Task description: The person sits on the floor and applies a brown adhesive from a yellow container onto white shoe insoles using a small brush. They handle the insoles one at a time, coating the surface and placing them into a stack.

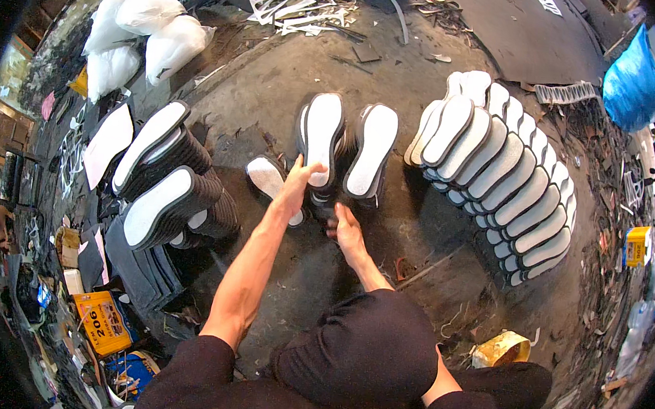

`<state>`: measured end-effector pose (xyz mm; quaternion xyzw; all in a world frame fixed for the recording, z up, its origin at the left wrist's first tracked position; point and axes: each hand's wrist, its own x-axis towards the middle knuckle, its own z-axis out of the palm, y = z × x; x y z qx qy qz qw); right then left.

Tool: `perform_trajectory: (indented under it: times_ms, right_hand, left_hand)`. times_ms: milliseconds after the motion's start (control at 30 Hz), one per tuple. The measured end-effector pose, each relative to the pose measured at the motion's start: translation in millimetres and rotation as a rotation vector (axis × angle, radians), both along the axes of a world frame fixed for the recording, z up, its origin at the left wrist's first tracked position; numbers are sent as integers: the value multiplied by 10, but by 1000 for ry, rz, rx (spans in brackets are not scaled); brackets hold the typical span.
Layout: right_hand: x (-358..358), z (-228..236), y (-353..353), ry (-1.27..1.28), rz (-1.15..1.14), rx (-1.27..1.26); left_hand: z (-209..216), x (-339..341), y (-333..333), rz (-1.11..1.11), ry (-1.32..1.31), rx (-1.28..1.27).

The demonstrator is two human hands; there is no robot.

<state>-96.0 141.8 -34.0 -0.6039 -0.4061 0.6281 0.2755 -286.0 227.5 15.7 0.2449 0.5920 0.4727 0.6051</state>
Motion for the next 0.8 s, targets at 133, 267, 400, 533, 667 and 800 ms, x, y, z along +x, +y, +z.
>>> perform_trajectory:
  times_ms: [133, 267, 400, 533, 667, 800]
  right_hand:
    - [5, 452, -396, -347, -301, 353]
    - [418, 590, 434, 8, -370, 363]
    - [621, 343, 971, 413, -93, 361]
    - [391, 469, 1047, 273, -12, 295]
    - [434, 554, 1093, 207, 134, 315]
    - [446, 645, 1162, 225, 207, 301]
  left_hand:
    - [-77, -523, 139, 52, -24, -136]
    - [12, -357, 392, 5, 6, -173]
    - [236, -1, 365, 51, 163, -235]
    - [254, -34, 236, -16, 99, -152]
    - [417, 41, 188, -187, -57, -154]
    - [423, 58, 181, -191, -239, -129]
